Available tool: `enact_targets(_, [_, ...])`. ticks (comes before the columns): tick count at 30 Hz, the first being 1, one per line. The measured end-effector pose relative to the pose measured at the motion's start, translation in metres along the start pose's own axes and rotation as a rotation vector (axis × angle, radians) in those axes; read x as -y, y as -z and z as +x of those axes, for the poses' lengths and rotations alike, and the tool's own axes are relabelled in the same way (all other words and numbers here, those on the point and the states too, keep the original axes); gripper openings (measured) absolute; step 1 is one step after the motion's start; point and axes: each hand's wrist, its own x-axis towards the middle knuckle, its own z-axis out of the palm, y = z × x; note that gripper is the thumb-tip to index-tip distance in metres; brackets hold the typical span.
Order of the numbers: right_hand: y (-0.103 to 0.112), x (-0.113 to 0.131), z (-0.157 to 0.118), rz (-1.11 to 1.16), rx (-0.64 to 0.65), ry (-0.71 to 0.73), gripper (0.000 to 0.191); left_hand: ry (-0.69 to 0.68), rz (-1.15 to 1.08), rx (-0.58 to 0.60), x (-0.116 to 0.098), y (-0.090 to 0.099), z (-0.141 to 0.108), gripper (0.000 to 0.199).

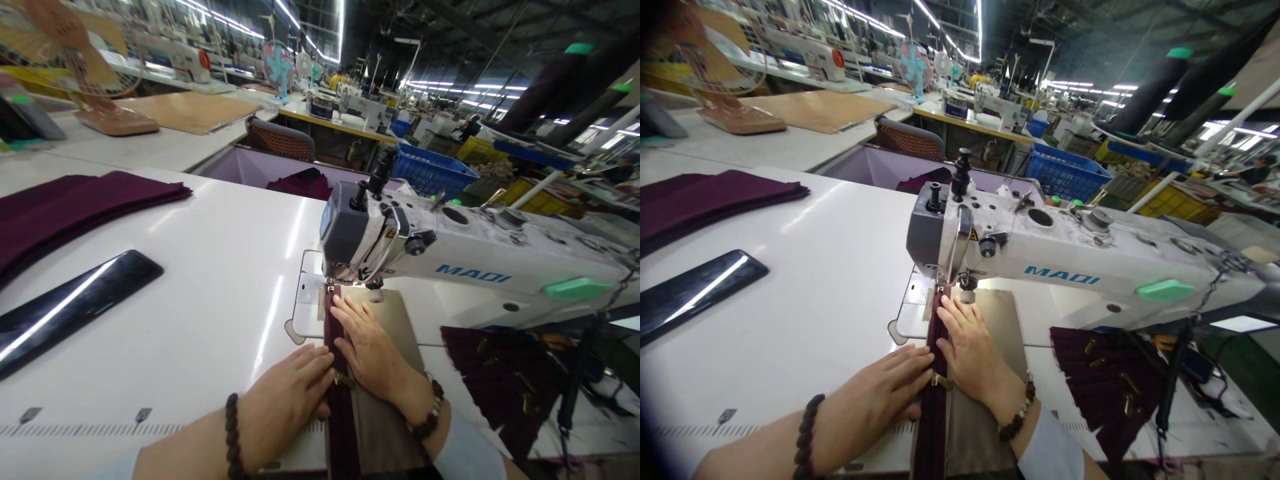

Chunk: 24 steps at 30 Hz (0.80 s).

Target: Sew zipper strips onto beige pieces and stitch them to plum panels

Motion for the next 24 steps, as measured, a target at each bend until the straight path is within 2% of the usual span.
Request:
enact_targets(9, [-0.001, 0.001, -0.001, -0.055, 0.009, -0.003, 0.048, 0.002, -0.002, 0.013, -0.003, -0.004, -0.001, 0.036])
enact_targets(11, [-0.003, 0.0, -0.001, -0.067, 0.016, 0.001, 0.048, -0.004, 0.008, 0.007, 0.003, 0.003, -0.005, 0.037])
enact_targets(13, [-0.007, -0.002, -0.002, -0.087, 0.004, 0.008, 0.048, 0.047, 0.043, 0.018, 0.024, 0.021, -0.016, 0.035])
enact_targets(14, [-0.01, -0.004, -0.003, -0.104, -0.008, 0.013, 0.048, 0.124, 0.081, 0.032, 0.04, 0.036, -0.025, 0.032])
enact_targets(16, [-0.018, -0.011, -0.005, -0.155, -0.043, 0.033, 0.048, 0.418, 0.214, 0.062, 0.08, 0.074, -0.054, 0.028])
enact_targets(18, [-0.028, -0.021, -0.006, -0.212, -0.101, 0.078, 0.046, 0.922, 0.408, 0.058, 0.121, 0.118, -0.094, 0.033])
enact_targets(19, [-0.033, -0.025, -0.005, -0.236, -0.14, 0.112, 0.046, 1.08, 0.492, 0.033, 0.139, 0.138, -0.117, 0.037])
enact_targets(21, [-0.04, -0.034, -0.003, -0.278, -0.212, 0.193, 0.047, 1.276, 0.567, 0.051, 0.167, 0.166, -0.161, 0.043])
enact_targets(22, [-0.042, -0.037, -0.002, -0.298, -0.241, 0.226, 0.047, 1.35, 0.562, 0.09, 0.177, 0.174, -0.18, 0.047])
enact_targets(24, [-0.044, -0.041, -0.001, -0.337, -0.285, 0.273, 0.047, 1.431, 0.513, 0.165, 0.191, 0.175, -0.21, 0.049])
